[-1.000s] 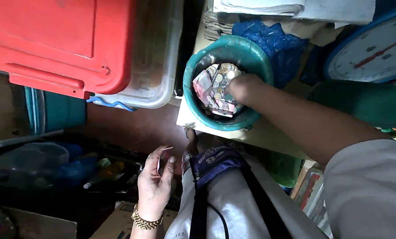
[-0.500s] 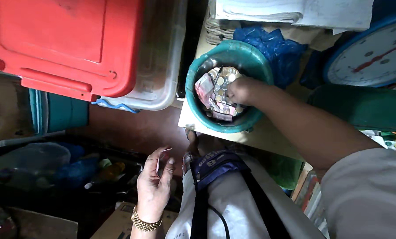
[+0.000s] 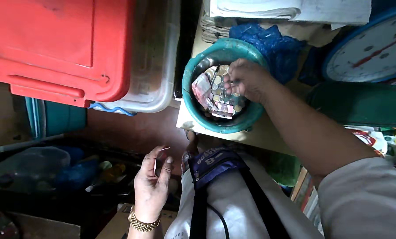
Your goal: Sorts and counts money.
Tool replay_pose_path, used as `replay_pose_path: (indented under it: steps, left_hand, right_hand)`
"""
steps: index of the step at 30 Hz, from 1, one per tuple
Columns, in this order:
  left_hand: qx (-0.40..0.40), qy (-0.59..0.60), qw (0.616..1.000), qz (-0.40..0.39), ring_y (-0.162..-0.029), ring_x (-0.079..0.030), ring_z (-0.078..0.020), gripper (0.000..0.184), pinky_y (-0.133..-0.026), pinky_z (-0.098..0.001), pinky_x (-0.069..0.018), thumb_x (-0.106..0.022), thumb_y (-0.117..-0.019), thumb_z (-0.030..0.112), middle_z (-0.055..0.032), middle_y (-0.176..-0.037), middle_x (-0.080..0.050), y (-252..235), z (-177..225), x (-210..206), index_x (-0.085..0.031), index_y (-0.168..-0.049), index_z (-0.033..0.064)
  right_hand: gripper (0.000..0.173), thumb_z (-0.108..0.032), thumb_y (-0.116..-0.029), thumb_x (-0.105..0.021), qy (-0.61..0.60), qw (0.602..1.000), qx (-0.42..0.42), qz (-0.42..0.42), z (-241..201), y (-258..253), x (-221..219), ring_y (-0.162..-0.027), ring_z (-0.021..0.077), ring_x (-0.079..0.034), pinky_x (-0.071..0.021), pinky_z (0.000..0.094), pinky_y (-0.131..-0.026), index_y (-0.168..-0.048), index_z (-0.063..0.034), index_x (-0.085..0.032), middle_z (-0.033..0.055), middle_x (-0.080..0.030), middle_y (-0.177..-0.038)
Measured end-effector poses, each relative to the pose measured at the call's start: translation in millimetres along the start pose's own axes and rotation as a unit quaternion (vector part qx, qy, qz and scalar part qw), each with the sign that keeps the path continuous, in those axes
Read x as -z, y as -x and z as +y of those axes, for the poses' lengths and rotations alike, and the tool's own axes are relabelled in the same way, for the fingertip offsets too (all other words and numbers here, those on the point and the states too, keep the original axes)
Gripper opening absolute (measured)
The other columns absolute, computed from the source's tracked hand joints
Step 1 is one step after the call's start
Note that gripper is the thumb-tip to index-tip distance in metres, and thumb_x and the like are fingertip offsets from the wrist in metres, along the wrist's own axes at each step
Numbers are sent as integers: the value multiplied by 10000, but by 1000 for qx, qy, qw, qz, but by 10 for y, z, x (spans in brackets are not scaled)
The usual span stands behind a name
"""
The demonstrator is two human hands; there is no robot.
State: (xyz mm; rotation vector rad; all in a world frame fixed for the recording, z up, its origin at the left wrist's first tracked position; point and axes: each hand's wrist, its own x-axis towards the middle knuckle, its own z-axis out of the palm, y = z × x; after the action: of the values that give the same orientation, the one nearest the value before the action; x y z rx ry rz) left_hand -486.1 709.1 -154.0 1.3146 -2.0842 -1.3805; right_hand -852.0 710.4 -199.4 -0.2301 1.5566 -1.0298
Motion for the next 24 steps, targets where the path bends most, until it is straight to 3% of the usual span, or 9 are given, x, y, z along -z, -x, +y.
replay_pose_path:
  steps: [2,3,5,7,9,12,15,19,24]
  left_hand:
    - [2,-2,1000,-1,-836,-670,-21,360,-707,-192,-594,-599,-1019,175,-59,-1170,-682,-4,5,-3,-590,-1321,-21]
    - [2,-4,1000,-1,-833,-668,-20,360,-704,-190,-591,-600,-1019,177,-59,-1177,-681,-5,6,-5,-592,-1323,-17]
    - [-4,-3,1000,-2,-861,-670,-20,359,-732,-191,-591,-601,-1018,174,-69,-1191,-680,-12,5,-10,-594,-1318,-23]
    - [-10,-7,1000,-6,-933,-669,-19,361,-811,-192,-585,-597,-1018,170,-76,-1208,-679,-4,-7,-7,-592,-1319,-29]
    - [-6,-9,1000,-3,-917,-670,-16,354,-797,-189,-585,-599,-1017,169,-67,-1193,-686,9,-22,-11,-598,-1313,-25]
    - [5,0,1000,0,-903,-669,-14,358,-783,-184,-585,-600,-1016,161,-64,-1193,-684,33,-42,-15,-592,-1320,-29]
    - [5,-6,1000,7,-922,-668,-14,359,-801,-187,-585,-597,-1020,177,-64,-1204,-682,48,-67,9,-596,-1318,-23]
    - [-2,-10,1000,11,-952,-672,-26,366,-838,-206,-585,-599,-1019,191,-73,-1205,-685,50,-97,37,-599,-1316,-24]
    - [-2,-2,1000,5,-963,-666,-19,360,-832,-185,-576,-596,-1020,188,-70,-1202,-684,26,-79,9,-603,-1311,-24]
  right_hand:
    - [270,-156,-996,-585,137,990,-11,40,48,-85,-50,-649,105,-586,-536,276,-585,-1248,-59,-586,26,-599,-872]
    - [265,-219,-1008,-608,227,972,-5,57,59,-116,-79,-678,113,-580,-514,295,-606,-1220,-64,-644,39,-616,-887]
    - [269,-244,-1031,-609,360,930,8,68,11,-158,-126,-1022,230,-661,-526,470,-901,-1219,-81,-711,121,-704,-1129]
    - [306,-219,-1059,-527,474,878,26,64,-18,-208,-192,-1220,328,-634,-485,571,-1030,-1271,-76,-696,174,-684,-1268]
    - [318,-221,-1069,-499,558,826,34,68,-3,-284,-268,-1226,391,-632,-495,622,-1009,-1264,-55,-687,209,-674,-1277]
    - [324,-282,-1019,-606,607,788,37,94,39,-341,-394,-1109,446,-672,-533,668,-880,-1140,3,-699,248,-693,-1176]
    - [342,-273,-992,-651,601,791,26,109,57,-353,-456,-1102,446,-674,-539,657,-866,-1151,29,-674,257,-688,-1175]
    - [360,-283,-983,-669,567,820,15,76,87,-434,-356,-1210,405,-622,-505,638,-977,-1188,12,-679,223,-659,-1256]
    - [391,-304,-937,-738,474,878,-19,64,97,-452,-282,-1147,397,-648,-500,641,-972,-1153,20,-702,239,-681,-1196]
